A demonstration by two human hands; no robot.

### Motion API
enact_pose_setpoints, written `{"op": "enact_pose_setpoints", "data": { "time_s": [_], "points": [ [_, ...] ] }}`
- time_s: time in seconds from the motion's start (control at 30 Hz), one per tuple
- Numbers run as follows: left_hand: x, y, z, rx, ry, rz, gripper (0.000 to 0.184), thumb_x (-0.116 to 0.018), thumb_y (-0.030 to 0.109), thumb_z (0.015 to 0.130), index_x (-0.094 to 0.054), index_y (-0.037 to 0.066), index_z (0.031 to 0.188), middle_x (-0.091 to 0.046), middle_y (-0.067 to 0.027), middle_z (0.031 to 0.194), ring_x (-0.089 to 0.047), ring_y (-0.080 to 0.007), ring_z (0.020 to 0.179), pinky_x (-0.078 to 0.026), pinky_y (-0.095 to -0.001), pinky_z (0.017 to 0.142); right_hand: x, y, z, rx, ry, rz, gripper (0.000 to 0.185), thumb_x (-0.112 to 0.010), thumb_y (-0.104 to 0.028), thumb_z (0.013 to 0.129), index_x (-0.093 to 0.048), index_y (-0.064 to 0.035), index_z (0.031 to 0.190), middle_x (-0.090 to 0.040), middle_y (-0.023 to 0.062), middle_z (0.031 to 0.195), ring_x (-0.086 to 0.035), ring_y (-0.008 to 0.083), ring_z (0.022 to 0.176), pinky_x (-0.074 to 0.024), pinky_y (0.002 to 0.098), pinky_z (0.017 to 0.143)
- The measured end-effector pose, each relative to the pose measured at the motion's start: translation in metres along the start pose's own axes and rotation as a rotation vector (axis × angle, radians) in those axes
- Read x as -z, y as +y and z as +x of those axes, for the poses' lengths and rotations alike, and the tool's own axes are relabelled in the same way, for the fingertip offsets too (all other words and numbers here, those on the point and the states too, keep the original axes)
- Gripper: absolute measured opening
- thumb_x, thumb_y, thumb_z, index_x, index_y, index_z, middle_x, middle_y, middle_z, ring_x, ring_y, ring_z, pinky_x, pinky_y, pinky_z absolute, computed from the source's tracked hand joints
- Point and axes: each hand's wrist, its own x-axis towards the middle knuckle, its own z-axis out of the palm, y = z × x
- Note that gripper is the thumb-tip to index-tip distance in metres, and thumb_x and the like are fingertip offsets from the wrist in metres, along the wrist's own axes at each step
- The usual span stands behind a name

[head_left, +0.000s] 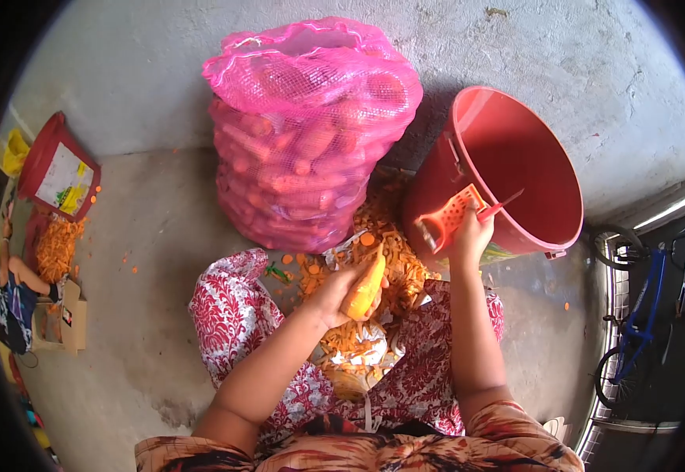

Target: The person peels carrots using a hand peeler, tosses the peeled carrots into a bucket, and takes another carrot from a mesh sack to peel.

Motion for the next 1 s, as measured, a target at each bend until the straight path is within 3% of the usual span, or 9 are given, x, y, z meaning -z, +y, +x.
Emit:
{"op": "enact_pose_setpoints", "data": {
  "time_s": [0.1,0.2,0.3,0.47,0.57,0.77,0.87,0.93,1.0],
  "points": [
    [0.013,0.000,0.007,-0.018,-0.030,-0.049,0.043,-0.035,0.043,0.086,-0.052,0.004,0.092,-0.053,-0.0076,0.065,-0.050,-0.0163,0.053,-0.038,-0.0254,0.041,0.002,0.012,-0.024,-0.070,-0.241,0.161,0.007,-0.049,-0.007,0.083,-0.048,-0.0028,0.088,-0.052,0.0014,0.070,-0.049,0.0076,0.057,-0.0427,0.0211,0.052],
    [0.011,-0.008,0.013,-0.030,0.203,-0.128,0.041,-0.036,0.044,0.086,-0.053,0.007,0.094,-0.056,-0.0078,0.071,-0.052,-0.0166,0.055,-0.039,-0.0262,0.041,-0.016,0.003,-0.063,-0.081,-0.315,0.074,0.012,-0.051,-0.010,0.084,-0.047,-0.0033,0.092,-0.050,0.0002,0.076,-0.048,0.0058,0.063,-0.0411,0.0186,0.056],
    [0.000,-0.007,0.015,-0.134,0.162,-0.163,0.036,-0.042,0.041,0.084,-0.054,0.009,0.096,-0.059,-0.0063,0.079,-0.056,-0.0176,0.061,-0.043,-0.0280,0.046,-0.019,0.008,-0.078,-0.054,-0.418,-0.012,0.015,-0.051,-0.008,0.084,-0.044,-0.0031,0.096,-0.050,-0.0003,0.078,-0.047,0.0050,0.068,-0.0404,0.0191,0.061],
    [0.003,-0.008,0.014,-0.191,0.115,-0.161,0.030,-0.045,0.034,0.084,-0.055,0.009,0.098,-0.060,-0.0054,0.084,-0.058,-0.0178,0.072,-0.046,-0.0328,0.055,-0.019,0.011,-0.082,0.004,-0.403,-0.161,0.015,-0.052,-0.010,0.084,-0.045,-0.0023,0.095,-0.050,0.0000,0.076,-0.045,0.0048,0.066,-0.0391,0.0191,0.059],
    [0.006,-0.007,0.013,-0.142,0.092,-0.186,0.030,-0.050,0.033,0.082,-0.053,0.012,0.104,-0.059,-0.0029,0.088,-0.057,-0.0141,0.074,-0.048,-0.0310,0.058,-0.018,0.010,-0.086,0.093,-0.371,-0.326,0.016,-0.053,-0.010,0.083,-0.046,-0.0006,0.094,-0.051,0.0031,0.073,-0.046,0.0074,0.066,-0.0402,0.0219,0.060],
    [0.010,-0.006,0.009,0.008,0.000,-0.170,0.028,-0.045,0.029,0.085,-0.051,0.007,0.101,-0.057,-0.0075,0.087,-0.054,-0.0184,0.071,-0.043,-0.0311,0.057,-0.013,0.007,-0.074,0.111,-0.311,-0.351,0.014,-0.052,-0.008,0.082,-0.045,-0.0005,0.092,-0.050,0.0041,0.072,-0.046,0.0092,0.066,-0.0410,0.0235,0.062],
    [0.011,-0.005,0.008,0.012,-0.042,-0.158,0.028,-0.044,0.029,0.086,-0.049,0.006,0.102,-0.054,-0.0075,0.087,-0.051,-0.0186,0.072,-0.042,-0.0299,0.056,-0.007,0.004,-0.036,0.446,-0.108,-0.451,0.011,-0.050,-0.010,0.084,-0.045,-0.0012,0.088,-0.049,0.0022,0.070,-0.045,0.0089,0.065,-0.0399,0.0230,0.061],
    [0.009,-0.005,0.007,0.004,-0.016,-0.173,0.028,-0.044,0.030,0.087,-0.048,0.007,0.103,-0.053,-0.0066,0.085,-0.050,-0.0187,0.072,-0.041,-0.0291,0.055,0.003,-0.001,-0.016,0.148,-0.047,-0.303,0.011,-0.048,-0.011,0.085,-0.045,-0.0014,0.088,-0.050,0.0019,0.071,-0.045,0.0077,0.065,-0.0396,0.0229,0.060],
    [0.011,-0.004,0.009,-0.041,0.077,-0.194,0.028,-0.044,0.029,0.087,-0.049,0.007,0.102,-0.053,-0.0066,0.084,-0.049,-0.0186,0.071,-0.040,-0.0286,0.054,-0.001,-0.005,-0.028,0.235,-0.129,-0.263,0.010,-0.050,-0.011,0.085,-0.046,-0.0028,0.090,-0.049,0.0004,0.071,-0.044,0.0057,0.061,-0.0388,0.0210,0.056]
  ]
}}
